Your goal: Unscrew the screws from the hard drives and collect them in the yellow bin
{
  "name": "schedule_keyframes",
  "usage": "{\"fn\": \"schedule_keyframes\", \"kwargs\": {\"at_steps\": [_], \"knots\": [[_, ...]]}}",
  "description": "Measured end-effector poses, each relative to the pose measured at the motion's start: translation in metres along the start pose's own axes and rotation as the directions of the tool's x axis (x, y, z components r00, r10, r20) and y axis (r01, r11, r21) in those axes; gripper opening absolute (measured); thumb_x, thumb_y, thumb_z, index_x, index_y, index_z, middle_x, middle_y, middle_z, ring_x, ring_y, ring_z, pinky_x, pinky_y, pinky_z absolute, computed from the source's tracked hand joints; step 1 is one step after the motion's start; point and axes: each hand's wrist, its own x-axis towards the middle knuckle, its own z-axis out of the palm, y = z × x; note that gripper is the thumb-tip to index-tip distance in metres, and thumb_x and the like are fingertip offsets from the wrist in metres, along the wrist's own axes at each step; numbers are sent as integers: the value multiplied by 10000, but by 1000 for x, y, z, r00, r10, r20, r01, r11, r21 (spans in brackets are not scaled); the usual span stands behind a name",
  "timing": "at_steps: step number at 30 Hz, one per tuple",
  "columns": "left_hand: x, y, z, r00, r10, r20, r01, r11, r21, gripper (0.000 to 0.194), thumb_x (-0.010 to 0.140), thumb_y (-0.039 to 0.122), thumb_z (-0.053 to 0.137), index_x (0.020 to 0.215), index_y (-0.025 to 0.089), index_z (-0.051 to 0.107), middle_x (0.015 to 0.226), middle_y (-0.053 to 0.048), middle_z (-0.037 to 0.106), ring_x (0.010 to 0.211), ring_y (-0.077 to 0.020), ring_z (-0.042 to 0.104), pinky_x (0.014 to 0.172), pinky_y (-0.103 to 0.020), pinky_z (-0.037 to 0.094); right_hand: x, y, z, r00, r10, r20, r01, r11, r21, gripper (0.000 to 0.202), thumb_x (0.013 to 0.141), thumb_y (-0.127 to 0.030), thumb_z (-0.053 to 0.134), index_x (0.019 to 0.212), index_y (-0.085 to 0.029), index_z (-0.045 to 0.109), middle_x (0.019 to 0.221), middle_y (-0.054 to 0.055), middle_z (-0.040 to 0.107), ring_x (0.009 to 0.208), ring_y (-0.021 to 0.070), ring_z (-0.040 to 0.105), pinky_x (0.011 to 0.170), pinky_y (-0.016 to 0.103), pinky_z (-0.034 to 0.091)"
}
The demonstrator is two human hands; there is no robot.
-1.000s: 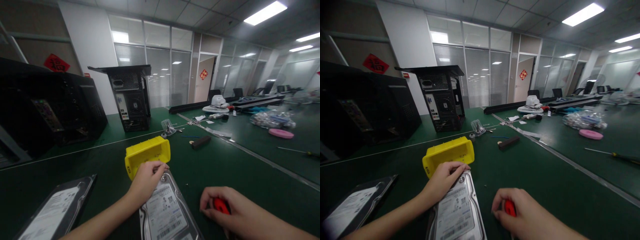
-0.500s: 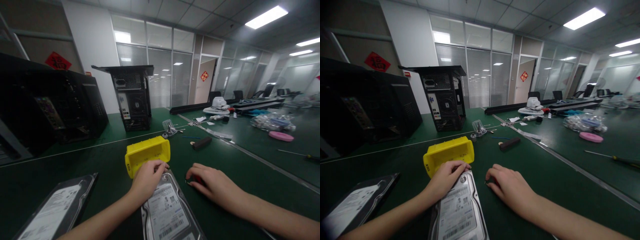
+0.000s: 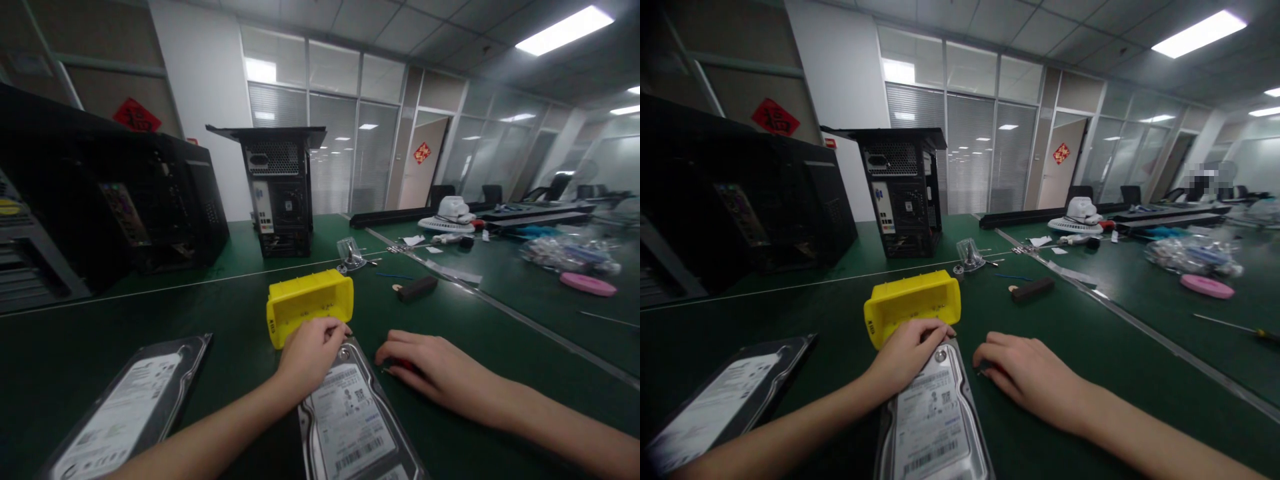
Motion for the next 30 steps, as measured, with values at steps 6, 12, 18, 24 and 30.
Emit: {"fn": "schedule_keyframes", "kwargs": {"at_steps": [6, 12, 18, 24, 30], "knots": [[0, -2, 1, 1000, 31, 1, -31, 999, -14, 345, 889, 342, 412, 951, 223, 731, 964, -39, 720, 932, -230, 631, 857, -321, 432, -1, -4, 0, 1000, -17, 0, 17, 998, -68, 281, 896, -277, 454, 1129, -246, 609, 994, 42, 577, 848, 173, 585, 725, 326, 466], [1, -4, 2, 999, 54, 1, -54, 998, -22, 354, 885, 351, 407, 945, 220, 730, 947, -37, 719, 905, -230, 630, 854, -327, 435, -2, -7, 4, 996, -91, 24, 94, 960, -262, 320, 905, -211, 415, 1147, -239, 622, 1012, 59, 591, 869, 210, 601, 659, 335, 475], [0, -3, 2, 998, 58, -5, -58, 998, -19, 368, 890, 347, 394, 952, 210, 730, 960, -42, 719, 918, -234, 630, 859, -330, 439, 1, -9, 13, 998, -56, -19, 46, 940, -339, 288, 923, -194, 401, 1037, -197, 666, 987, 72, 617, 850, 223, 603, 639, 351, 491], [0, -3, 2, 998, 68, -10, -69, 997, -18, 362, 894, 349, 401, 945, 221, 736, 966, -41, 723, 932, -228, 637, 857, -326, 440, 1, -9, 4, 997, 19, -78, -31, 987, -156, 281, 913, -191, 421, 971, -202, 695, 966, 57, 636, 858, 195, 610, 717, 344, 486], [0, -4, 1, 997, 71, -11, -71, 997, -11, 368, 897, 357, 397, 971, 216, 729, 984, -42, 720, 936, -227, 635, 833, -311, 446, 35, -3, -11, 984, 92, -153, -46, 959, 279, 240, 862, -294, 551, 953, -167, 733, 969, 59, 694, 894, 171, 627, 839, 311, 466]]}}
